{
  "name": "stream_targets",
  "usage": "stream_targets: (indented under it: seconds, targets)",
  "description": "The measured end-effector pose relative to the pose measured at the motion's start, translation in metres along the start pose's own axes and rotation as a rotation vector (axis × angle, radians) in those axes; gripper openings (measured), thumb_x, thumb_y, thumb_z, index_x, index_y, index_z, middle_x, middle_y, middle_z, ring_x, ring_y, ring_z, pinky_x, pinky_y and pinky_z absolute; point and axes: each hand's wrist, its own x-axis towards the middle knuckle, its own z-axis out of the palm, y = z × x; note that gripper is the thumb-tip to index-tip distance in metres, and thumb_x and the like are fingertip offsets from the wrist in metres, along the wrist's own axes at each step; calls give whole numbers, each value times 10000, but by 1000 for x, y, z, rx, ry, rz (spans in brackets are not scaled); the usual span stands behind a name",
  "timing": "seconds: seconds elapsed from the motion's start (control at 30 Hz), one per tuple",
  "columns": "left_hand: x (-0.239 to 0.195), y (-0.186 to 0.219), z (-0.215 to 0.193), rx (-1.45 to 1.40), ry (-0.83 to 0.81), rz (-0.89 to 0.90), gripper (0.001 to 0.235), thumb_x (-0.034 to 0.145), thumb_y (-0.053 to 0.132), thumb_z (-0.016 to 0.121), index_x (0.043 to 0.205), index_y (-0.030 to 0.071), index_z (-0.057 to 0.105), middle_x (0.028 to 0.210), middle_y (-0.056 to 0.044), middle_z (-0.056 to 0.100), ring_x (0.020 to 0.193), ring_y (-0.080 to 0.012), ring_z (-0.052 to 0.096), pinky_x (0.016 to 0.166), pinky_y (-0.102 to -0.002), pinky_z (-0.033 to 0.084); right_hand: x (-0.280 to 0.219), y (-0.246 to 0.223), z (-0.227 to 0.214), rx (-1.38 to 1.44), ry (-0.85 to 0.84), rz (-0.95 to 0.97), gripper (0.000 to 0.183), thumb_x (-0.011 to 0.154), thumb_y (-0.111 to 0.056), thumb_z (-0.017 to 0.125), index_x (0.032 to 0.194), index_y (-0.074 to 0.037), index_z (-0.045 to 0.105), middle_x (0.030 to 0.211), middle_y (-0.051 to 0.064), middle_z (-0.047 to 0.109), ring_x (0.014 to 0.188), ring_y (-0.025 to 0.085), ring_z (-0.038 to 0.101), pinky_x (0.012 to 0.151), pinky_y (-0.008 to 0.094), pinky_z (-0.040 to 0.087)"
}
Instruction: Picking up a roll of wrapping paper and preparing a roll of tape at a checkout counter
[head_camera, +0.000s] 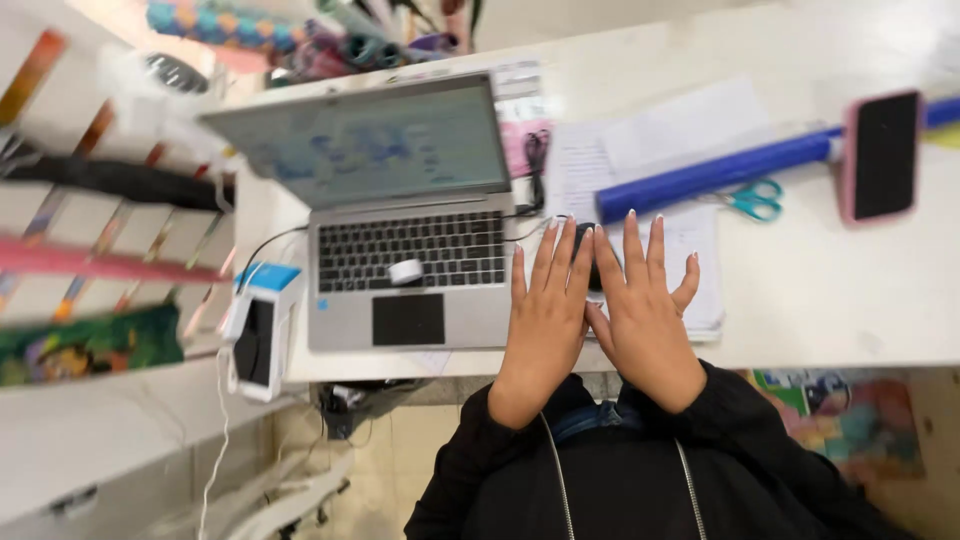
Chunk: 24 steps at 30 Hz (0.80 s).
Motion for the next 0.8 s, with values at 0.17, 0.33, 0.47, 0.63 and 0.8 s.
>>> stream_targets:
  seconds: [0.17, 0.33, 0.47, 0.63, 0.8]
  targets:
    - [38, 41, 17, -60, -70, 253, 909, 827, 163, 772, 1605, 46, 318, 1698, -194, 271, 1594, -342, 210, 1266, -593, 91, -28, 39, -29, -27, 88, 258, 868, 863, -236, 694, 1616, -78, 292, 1676, 298, 160, 1552, 503, 23, 1027, 794, 9]
    - [76, 94, 42, -40, -82, 369, 914, 843, 213, 776, 1616, 80, 307, 1700, -184, 260, 1596, -340, 191, 1262, -585, 86, -46, 93, -56, -65, 187, 349, 861, 891, -274, 681, 1626, -84, 275, 1668, 307, 163, 1551, 507, 21, 1022, 796, 3]
    - [111, 155, 59, -43, -101, 437, 920, 825, 212, 799, 1603, 80, 327, 1696, -185, 260, 1595, -331, 181, 1266, -583, 81, -60, 147, -84, -49, 247, 393, 858, 885, -251, 698, 1619, -84, 285, 1670, 305, 152, 1545, 512, 21, 1020, 806, -1]
    - [154, 224, 92, -42, -110, 528, 893, 827, 197, 792, 1586, 60, 343, 1693, -182, 273, 1595, -312, 192, 1277, -556, 74, -71, 224, -113, -59, 309, 455, 835, 899, -235, 685, 1615, -74, 286, 1673, 297, 152, 1547, 509, 30, 1024, 805, 16]
    - [187, 274, 137, -25, -173, 559, 811, 814, 220, 790, 1542, 150, 438, 1694, -153, 274, 1592, -315, 193, 1267, -540, 101, -72, 285, -148, -16, 228, 555, 946, 747, -149, 766, 1594, -154, 344, 1684, 262, 121, 1534, 533, -1, 1006, 831, 104]
